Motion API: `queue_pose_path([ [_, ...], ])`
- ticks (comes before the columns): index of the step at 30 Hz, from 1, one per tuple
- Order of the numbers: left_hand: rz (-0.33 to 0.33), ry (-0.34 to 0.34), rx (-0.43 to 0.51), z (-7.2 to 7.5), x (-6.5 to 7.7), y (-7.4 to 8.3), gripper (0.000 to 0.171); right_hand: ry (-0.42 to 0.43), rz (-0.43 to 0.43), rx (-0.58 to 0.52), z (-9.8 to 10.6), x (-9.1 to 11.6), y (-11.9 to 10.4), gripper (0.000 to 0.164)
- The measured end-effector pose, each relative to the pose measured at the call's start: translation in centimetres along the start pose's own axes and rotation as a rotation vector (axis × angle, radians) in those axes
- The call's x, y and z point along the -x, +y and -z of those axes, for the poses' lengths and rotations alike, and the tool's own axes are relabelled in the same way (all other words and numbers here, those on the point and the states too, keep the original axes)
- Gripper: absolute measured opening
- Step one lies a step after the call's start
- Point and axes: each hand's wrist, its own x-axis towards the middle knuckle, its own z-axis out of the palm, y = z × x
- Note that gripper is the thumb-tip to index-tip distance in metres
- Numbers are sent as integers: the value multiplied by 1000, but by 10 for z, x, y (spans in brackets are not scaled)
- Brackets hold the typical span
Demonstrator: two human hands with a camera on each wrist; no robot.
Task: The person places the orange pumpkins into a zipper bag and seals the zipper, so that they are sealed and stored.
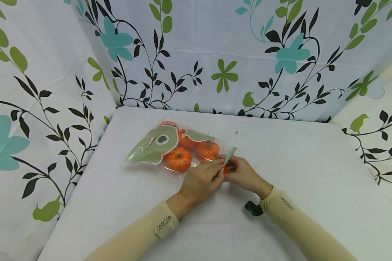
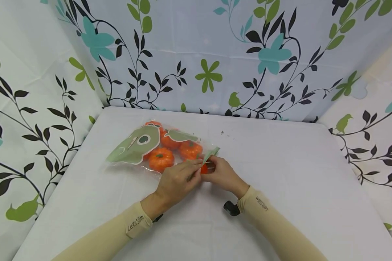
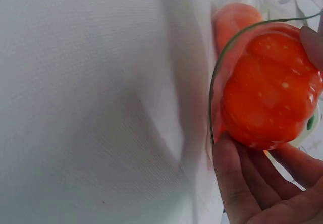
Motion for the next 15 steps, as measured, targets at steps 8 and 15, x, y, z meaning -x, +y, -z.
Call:
queue_pose_path([
  [8, -4, -21, 1, 0, 1, 0, 21, 127, 40, 104, -13, -9, 1, 61],
  [15, 33, -51, -10, -1, 0, 0, 20, 216, 51, 229, -25, -14, 1, 61],
])
